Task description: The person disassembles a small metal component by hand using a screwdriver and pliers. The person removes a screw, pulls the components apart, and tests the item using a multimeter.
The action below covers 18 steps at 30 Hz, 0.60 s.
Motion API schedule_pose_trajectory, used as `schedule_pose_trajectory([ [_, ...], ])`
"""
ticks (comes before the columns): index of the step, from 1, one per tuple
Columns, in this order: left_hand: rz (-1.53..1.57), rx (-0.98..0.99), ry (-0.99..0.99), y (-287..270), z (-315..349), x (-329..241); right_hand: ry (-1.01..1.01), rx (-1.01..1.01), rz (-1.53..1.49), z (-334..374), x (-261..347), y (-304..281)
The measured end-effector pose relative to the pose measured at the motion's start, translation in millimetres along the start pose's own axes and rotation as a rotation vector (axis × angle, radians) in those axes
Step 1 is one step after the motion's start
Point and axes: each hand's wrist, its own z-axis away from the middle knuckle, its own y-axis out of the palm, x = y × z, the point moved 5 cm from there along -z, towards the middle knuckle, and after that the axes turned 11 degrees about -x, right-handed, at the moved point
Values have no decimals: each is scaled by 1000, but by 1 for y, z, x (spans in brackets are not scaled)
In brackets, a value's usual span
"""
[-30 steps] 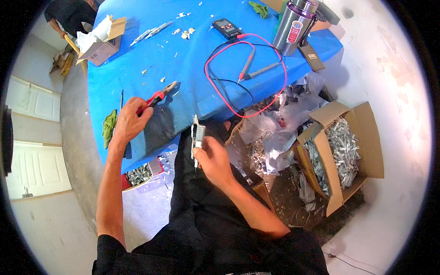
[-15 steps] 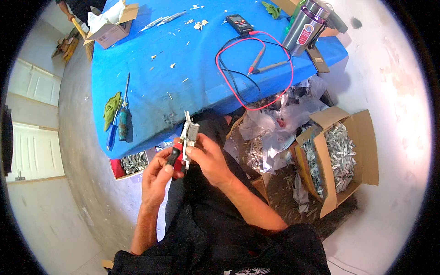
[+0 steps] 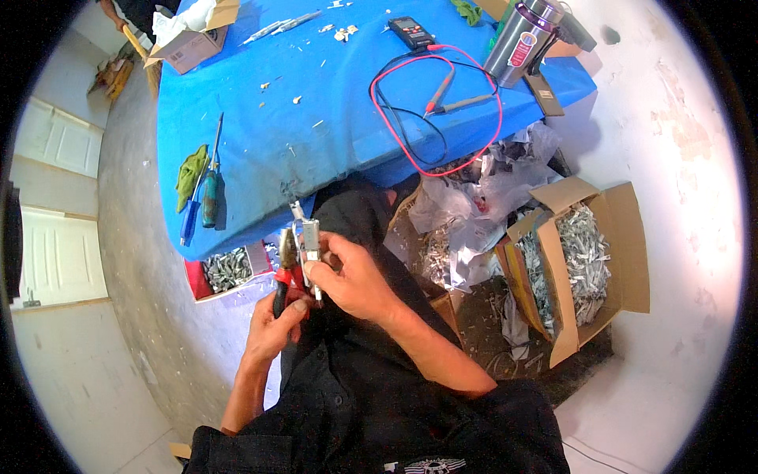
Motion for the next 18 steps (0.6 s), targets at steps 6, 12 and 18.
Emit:
schedule_pose_trajectory([
  [6, -52, -117, 130, -10, 3, -5, -160, -169, 455, 0, 15, -12],
  [12, -360, -141, 349, -5, 3, -18, -251, -224, 578, 0, 19, -11],
  [18, -410, -140, 427, 0, 2, -23, -254, -233, 614, 2, 23, -12],
])
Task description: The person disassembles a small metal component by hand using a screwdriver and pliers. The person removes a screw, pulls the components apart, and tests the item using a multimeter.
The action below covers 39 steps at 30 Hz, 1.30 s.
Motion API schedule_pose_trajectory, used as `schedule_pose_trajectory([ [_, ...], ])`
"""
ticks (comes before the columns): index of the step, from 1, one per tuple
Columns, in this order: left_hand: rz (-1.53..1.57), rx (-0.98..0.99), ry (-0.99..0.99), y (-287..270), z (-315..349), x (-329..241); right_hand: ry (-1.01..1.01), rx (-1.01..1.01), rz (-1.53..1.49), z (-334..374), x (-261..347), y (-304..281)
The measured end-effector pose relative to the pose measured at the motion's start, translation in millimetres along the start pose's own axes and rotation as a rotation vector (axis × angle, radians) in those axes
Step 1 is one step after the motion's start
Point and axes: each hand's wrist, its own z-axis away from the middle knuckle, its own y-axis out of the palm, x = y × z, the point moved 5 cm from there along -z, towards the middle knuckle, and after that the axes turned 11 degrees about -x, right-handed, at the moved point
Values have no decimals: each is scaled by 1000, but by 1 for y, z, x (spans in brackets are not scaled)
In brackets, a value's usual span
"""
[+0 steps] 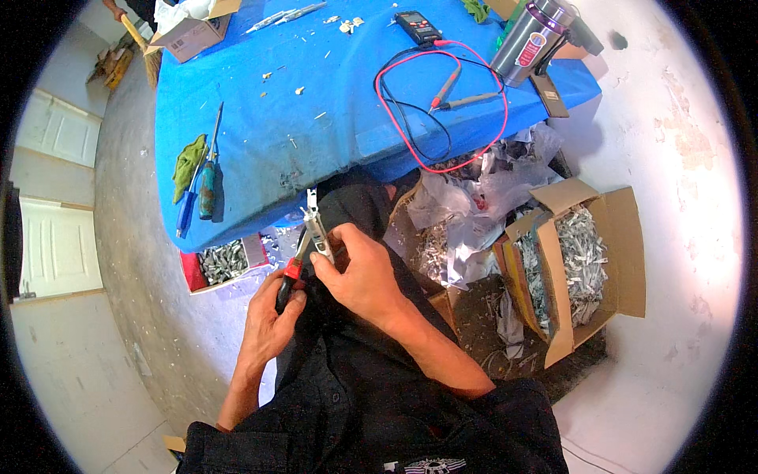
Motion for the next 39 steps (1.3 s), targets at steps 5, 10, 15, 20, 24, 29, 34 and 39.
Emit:
schedule_pose_trajectory([
  [5, -108, 6, 21, -4, -1, -3, -99, -4, 58, 0, -3, 1],
  [10, -228, -7, 46, -6, 0, -7, -195, 9, 116, 2, 0, 0],
  [15, -344, -73, 64, -5, 5, -2, -315, 10, 132, 1, 1, -2],
  [20, -289, -115, 6, -8, 5, -3, -382, 32, 195, 0, 2, -3],
  [24, -238, -104, 161, 2, 3, 1, -481, -37, 286, 1, 1, 0],
  [29, -110, -87, -41, 11, 5, 11, -396, -188, 248, 3, -8, 4],
  [34, -108, -134, 0, 16, 6, 10, -445, -205, 427, 3, -20, -1],
  [39, -172, -211, 142, 11, 5, 1, -524, -204, 503, 1, -21, -1],
])
